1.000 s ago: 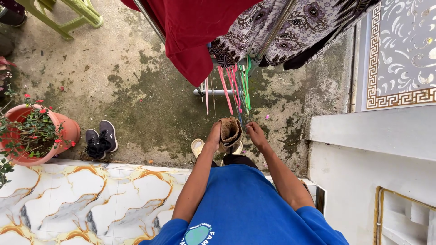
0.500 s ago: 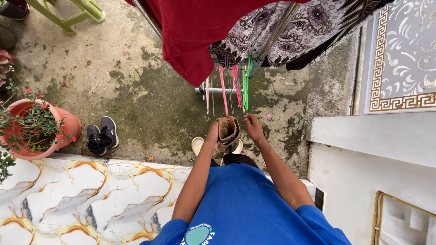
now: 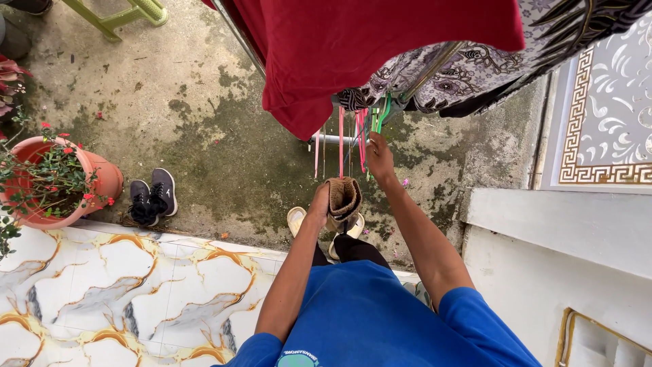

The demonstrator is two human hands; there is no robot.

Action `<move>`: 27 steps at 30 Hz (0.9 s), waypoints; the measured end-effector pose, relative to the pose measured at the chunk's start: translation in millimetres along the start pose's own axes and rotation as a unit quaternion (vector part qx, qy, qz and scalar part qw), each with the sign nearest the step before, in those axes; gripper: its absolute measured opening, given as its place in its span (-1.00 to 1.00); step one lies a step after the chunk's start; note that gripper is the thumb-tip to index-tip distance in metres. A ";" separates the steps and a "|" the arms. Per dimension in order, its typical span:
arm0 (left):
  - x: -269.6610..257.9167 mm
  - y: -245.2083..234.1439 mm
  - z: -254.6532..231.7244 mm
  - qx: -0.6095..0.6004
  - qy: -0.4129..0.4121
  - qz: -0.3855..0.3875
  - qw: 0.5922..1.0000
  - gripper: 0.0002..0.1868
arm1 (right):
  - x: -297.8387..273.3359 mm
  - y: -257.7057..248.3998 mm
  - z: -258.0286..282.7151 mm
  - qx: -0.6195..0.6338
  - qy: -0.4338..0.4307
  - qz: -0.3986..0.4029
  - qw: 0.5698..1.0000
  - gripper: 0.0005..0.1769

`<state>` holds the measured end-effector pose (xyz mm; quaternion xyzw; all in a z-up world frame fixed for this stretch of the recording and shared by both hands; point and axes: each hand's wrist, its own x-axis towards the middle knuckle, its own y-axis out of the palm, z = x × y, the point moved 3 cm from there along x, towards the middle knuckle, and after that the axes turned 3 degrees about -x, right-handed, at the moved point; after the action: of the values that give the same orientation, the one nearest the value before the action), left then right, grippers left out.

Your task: Hanging various pieces of clothing on a drying rack using hangers.

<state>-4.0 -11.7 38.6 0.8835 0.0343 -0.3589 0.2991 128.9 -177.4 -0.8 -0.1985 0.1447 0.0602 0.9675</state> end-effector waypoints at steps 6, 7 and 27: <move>16.3 -3.9 -5.8 -0.058 0.013 0.020 0.998 -0.63 | 32.7 13.6 -3.6 0.021 -0.045 -0.068 0.996 -0.52; 15.3 -2.6 -7.5 -0.059 0.015 0.019 0.998 -0.63 | 34.1 14.4 1.9 0.021 -0.047 -0.066 0.997 -0.52; 5.1 0.6 -0.1 -0.046 0.006 0.050 0.998 -0.66 | -4.6 -23.3 7.5 -0.200 -0.186 -0.049 0.961 -0.65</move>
<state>0.0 -12.9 35.6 0.8718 0.0084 -0.3359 0.3564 130.5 -196.0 15.7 -0.3797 -0.0628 0.0765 0.9198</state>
